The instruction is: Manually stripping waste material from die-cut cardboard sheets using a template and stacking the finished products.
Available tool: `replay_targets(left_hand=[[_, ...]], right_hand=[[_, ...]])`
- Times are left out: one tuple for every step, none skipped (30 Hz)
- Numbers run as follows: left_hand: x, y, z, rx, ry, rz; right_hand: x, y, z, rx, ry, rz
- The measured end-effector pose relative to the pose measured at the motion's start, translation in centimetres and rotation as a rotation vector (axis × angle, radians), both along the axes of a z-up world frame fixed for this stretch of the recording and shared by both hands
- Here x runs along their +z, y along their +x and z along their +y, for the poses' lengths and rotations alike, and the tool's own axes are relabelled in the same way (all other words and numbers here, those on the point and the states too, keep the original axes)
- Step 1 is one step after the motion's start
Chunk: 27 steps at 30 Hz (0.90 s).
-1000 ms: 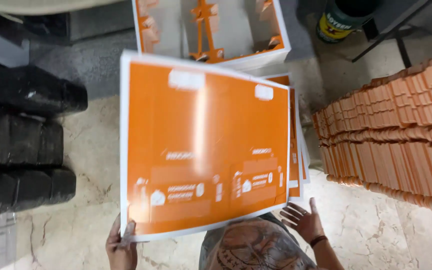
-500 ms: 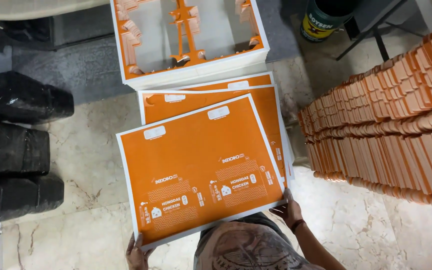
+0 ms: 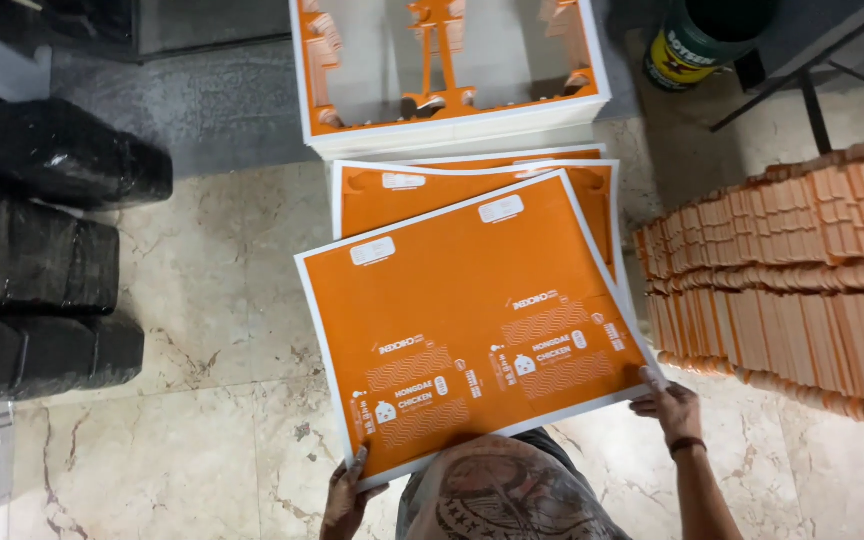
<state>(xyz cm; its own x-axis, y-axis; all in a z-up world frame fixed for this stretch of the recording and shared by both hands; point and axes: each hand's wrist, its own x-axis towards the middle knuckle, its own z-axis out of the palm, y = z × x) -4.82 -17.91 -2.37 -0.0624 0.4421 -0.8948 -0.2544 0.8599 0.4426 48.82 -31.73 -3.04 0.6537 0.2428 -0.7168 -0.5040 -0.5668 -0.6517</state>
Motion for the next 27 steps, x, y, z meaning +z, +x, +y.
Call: replay_targets(left_hand=[[-0.1,0.2,0.3,0.003,-0.011,-0.042],[-0.2,0.5,0.5,0.006,-0.022,-0.084],[-3.2,-1.2,-0.9,0.013,-0.035,-0.081],[-6.2,-2.8,-2.5,-0.350,0.383,0.064],[-9.9,-3.5,-2.9,-0.713,0.822,0.200],[-11.0,-3.4,-3.2,-0.707,0.829,0.195],[-11.9,-3.6,-3.6,-0.760,0.809,0.237],[-12.9,-3.6,-4.0,-0.812,0.789,0.279],[-12.9,-3.2,-3.9,-0.819,0.788,0.266],[-12.9,-2.7,-3.8,-0.817,0.719,0.316],[-12.9,-2.2,-3.6,-0.812,0.652,0.369],[-9.1,-0.1,-2.4,-0.817,0.653,0.360],[-5.3,1.6,-0.9,-0.342,0.348,0.152],[-1.4,3.3,0.5,0.127,0.034,-0.057],[-1.9,2.9,0.5,0.113,0.037,-0.061],[-2.4,2.6,0.5,0.129,0.113,-0.008],[-2.9,2.3,0.3,0.138,0.185,0.042],[-3.1,1.4,0.9,0.118,0.183,0.035],[-3.3,0.5,1.2,0.094,0.234,0.105],[-3.4,-0.4,1.5,0.069,0.288,0.173],[-3.6,-1.2,2.3,0.056,0.289,0.162],[-3.7,-2.0,3.1,0.046,0.320,0.211],[-3.7,-3.0,3.5,0.044,0.347,0.266],[-4.0,-3.1,3.7,0.039,0.346,0.261],[-4.3,-3.3,4.4,0.016,0.234,0.262],[-4.5,-3.5,5.1,-0.007,0.122,0.263],[-4.5,-3.3,4.9,-0.015,0.122,0.266]], right_hand=[[2.6,-0.6,0.9,0.147,-0.095,-0.231],[5.2,-1.2,1.7,0.294,-0.185,-0.464],[6.0,-1.7,1.0,0.303,-0.197,-0.460],[6.9,-2.1,0.3,0.377,-0.127,-0.661],[7.6,-1.9,0.4,0.439,-0.041,-0.876],[7.0,-1.3,0.9,0.439,-0.037,-0.886],[6.7,-1.0,0.9,0.339,-0.079,-0.742],[6.4,-0.6,0.9,0.238,-0.117,-0.597],[0.5,1.6,-1.6,0.230,-0.127,-0.603],[-4.9,3.3,-3.0,0.074,0.086,-0.392],[-10.3,4.3,-2.5,-0.077,0.302,-0.177],[-7.3,2.6,-0.9,-0.083,0.299,-0.184],[-4.6,0.6,1.0,-0.051,0.041,-0.004],[-1.8,-1.3,2.8,-0.017,-0.214,0.180],[-1.7,-1.9,2.9,-0.031,-0.210,0.177],[-1.7,-2.5,3.0,-0.084,-0.166,0.182],[-1.5,-3.3,2.5,-0.144,-0.127,0.186],[-2.4,-3.6,2.7,-0.165,-0.127,0.182],[-3.2,-4.0,2.3,-0.208,-0.068,0.086],[-4.0,-4.5,2.0,-0.248,-0.010,-0.012],[-4.5,-4.7,2.2,-0.262,-0.008,-0.021],[-5.0,-4.9,2.4,-0.288,-0.014,-0.062],[-5.6,-5.1,2.6,-0.305,-0.022,-0.099],[-5.1,-5.2,2.3,-0.310,-0.023,-0.102],[-4.8,-5.5,2.6,-0.279,-0.047,-0.071],[-4.6,-5.7,3.0,-0.247,-0.072,-0.039],[-5.5,-4.8,2.5,-0.255,-0.073,-0.035]])
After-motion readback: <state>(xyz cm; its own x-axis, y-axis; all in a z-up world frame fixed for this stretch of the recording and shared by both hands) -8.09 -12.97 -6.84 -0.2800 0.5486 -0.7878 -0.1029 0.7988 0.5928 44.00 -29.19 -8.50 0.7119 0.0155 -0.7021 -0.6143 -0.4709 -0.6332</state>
